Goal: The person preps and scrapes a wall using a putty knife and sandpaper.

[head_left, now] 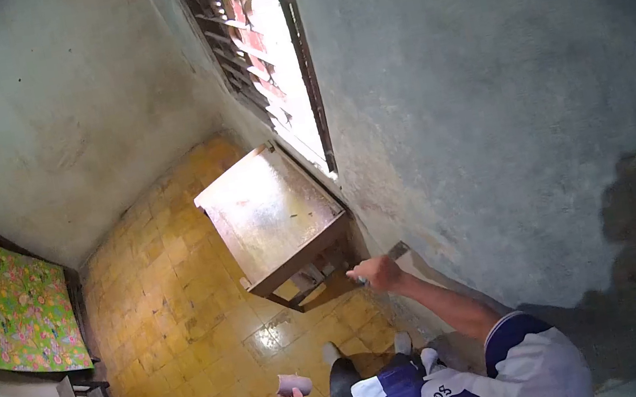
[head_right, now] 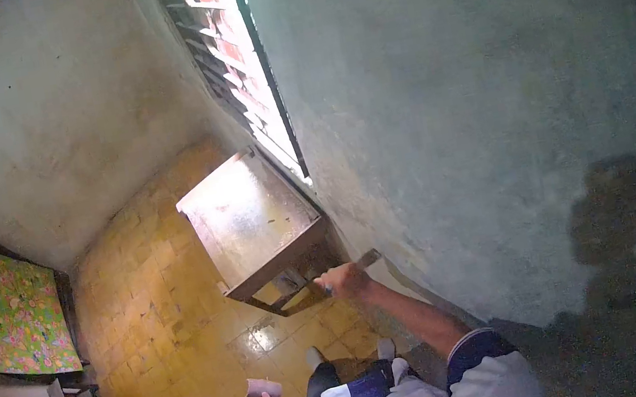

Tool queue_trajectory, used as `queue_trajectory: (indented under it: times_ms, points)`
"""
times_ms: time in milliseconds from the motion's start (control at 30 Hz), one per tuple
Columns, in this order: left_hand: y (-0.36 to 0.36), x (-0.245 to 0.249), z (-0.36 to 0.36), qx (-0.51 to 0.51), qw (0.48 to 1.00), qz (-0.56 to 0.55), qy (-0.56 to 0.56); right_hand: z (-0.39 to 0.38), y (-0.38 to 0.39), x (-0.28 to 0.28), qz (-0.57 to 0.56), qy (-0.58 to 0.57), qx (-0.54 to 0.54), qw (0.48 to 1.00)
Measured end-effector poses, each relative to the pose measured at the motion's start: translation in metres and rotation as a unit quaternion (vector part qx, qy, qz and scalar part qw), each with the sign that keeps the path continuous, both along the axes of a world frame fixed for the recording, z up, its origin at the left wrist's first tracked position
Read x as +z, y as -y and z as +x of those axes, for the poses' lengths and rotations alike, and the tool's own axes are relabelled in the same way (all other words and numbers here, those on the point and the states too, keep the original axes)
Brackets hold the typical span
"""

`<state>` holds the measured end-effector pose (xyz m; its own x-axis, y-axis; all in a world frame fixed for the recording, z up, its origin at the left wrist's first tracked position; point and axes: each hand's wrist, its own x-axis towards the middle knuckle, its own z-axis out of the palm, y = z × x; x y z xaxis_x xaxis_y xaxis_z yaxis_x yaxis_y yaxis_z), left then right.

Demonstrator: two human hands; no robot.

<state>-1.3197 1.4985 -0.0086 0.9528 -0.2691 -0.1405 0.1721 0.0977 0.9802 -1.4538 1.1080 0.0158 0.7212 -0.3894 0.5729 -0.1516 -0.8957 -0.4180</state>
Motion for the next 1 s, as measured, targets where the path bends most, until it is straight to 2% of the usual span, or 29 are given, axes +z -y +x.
queue_trajectory:
  times_ms: [67,100,133,200,300,367,433,500,600,700,800,900,1000]
  points:
    - [-0.002,0.015,0.002,-0.015,0.999,0.029,0.002,0.009,0.0,0.003,-0.046,-0.005,0.052,0.998]
    - [-0.002,0.018,0.004,-0.011,1.0,0.019,-0.012,0.014,0.009,0.01,-0.036,0.045,0.036,0.998]
    - [0.0,0.018,0.006,-0.01,1.0,0.009,-0.023,0.014,0.013,0.017,-0.051,-0.096,-0.029,0.994]
    - [-0.001,0.012,0.022,-0.027,0.999,0.003,-0.037,0.032,0.01,-0.007,-0.008,-0.077,-0.025,0.997]
    - [0.0,0.004,0.056,-0.062,0.997,0.011,-0.041,0.034,-0.013,-0.032,0.104,-0.162,-0.147,0.97]
    - [0.008,0.009,0.078,-0.076,0.996,-0.001,-0.036,0.024,-0.039,-0.037,0.218,-0.172,-0.177,0.944]
    - [0.014,0.009,0.108,-0.099,0.993,-0.026,-0.064,0.005,-0.072,-0.01,0.301,-0.234,-0.196,0.903]
    - [0.03,0.008,0.132,-0.137,0.986,-0.041,-0.085,-0.018,-0.109,-0.078,0.302,-0.19,-0.26,0.897]
    - [0.055,0.007,0.171,-0.224,0.97,-0.032,-0.087,-0.048,-0.165,-0.111,0.414,-0.16,-0.333,0.832]
    - [0.088,-0.008,0.204,-0.327,0.942,-0.02,-0.069,-0.074,-0.211,-0.128,0.35,-0.132,-0.346,0.861]
    - [0.122,-0.019,0.226,-0.414,0.909,0.011,-0.051,-0.077,-0.245,-0.077,0.374,-0.149,-0.385,0.831]
    - [0.154,-0.008,0.224,-0.471,0.881,0.018,-0.046,-0.067,-0.273,0.002,0.435,-0.047,-0.539,0.72]
    - [0.175,0.002,0.213,-0.514,0.856,-0.018,-0.061,-0.071,-0.308,0.0,0.263,0.179,-0.623,0.715]
